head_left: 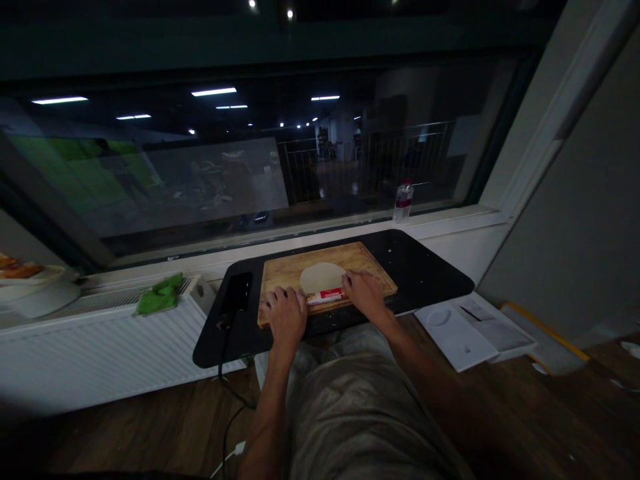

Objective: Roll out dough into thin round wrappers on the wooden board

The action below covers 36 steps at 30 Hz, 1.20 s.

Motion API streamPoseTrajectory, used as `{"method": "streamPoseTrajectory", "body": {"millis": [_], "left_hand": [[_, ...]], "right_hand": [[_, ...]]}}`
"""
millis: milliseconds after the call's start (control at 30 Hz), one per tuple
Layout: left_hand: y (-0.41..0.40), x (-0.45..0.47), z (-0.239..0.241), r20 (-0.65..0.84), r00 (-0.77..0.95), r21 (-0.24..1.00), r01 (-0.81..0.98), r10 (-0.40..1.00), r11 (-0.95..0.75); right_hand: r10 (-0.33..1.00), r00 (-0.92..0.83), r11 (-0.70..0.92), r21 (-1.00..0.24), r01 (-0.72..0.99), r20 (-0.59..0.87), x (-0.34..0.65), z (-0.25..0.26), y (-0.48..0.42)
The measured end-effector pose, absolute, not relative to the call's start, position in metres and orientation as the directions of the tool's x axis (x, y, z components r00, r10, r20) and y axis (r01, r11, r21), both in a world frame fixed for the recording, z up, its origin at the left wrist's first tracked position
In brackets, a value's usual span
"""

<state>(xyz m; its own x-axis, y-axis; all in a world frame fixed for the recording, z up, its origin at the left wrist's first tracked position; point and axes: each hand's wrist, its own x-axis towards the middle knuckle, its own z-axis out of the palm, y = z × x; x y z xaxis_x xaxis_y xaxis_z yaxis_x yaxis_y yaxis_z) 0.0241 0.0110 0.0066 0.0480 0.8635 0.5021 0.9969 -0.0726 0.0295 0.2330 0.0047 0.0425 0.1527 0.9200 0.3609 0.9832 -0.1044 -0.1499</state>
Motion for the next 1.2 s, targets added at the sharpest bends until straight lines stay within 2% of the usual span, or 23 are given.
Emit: {"method": "streamPoseTrajectory", "body": {"millis": [500, 667, 900, 1033, 1200], "left_hand": [[0.002, 0.042, 0.009, 0.486, 0.077, 0.064, 0.990, 0.871, -0.124], [0.009, 0.038, 0.007, 0.471, 0.137, 0.046, 0.983, 0.872, -0.179], [0.006, 0.021, 0.003, 0.407, 0.301, 0.040, 0.937, 0.862, -0.346], [0.008, 0.019, 0.004, 0.383, 0.286, 0.055, 0.942, 0.878, -0.331], [0.011, 0.021, 0.002, 0.405, 0.260, 0.068, 0.948, 0.877, -0.312]], "right_hand": [[0.900, 0.224, -0.181, -0.146, 0.972, 0.375, 0.251, 0.035, -0.006], [0.890, 0.190, -0.144, -0.140, 0.980, 0.415, 0.250, 0.034, -0.004], [0.920, 0.059, -0.038, -0.060, 0.997, 0.388, 0.252, 0.040, -0.006], [0.934, 0.006, 0.018, -0.064, 0.998, 0.357, 0.255, 0.043, -0.002], [0.935, 0.019, 0.016, -0.094, 0.995, 0.354, 0.254, 0.043, 0.002]]}}
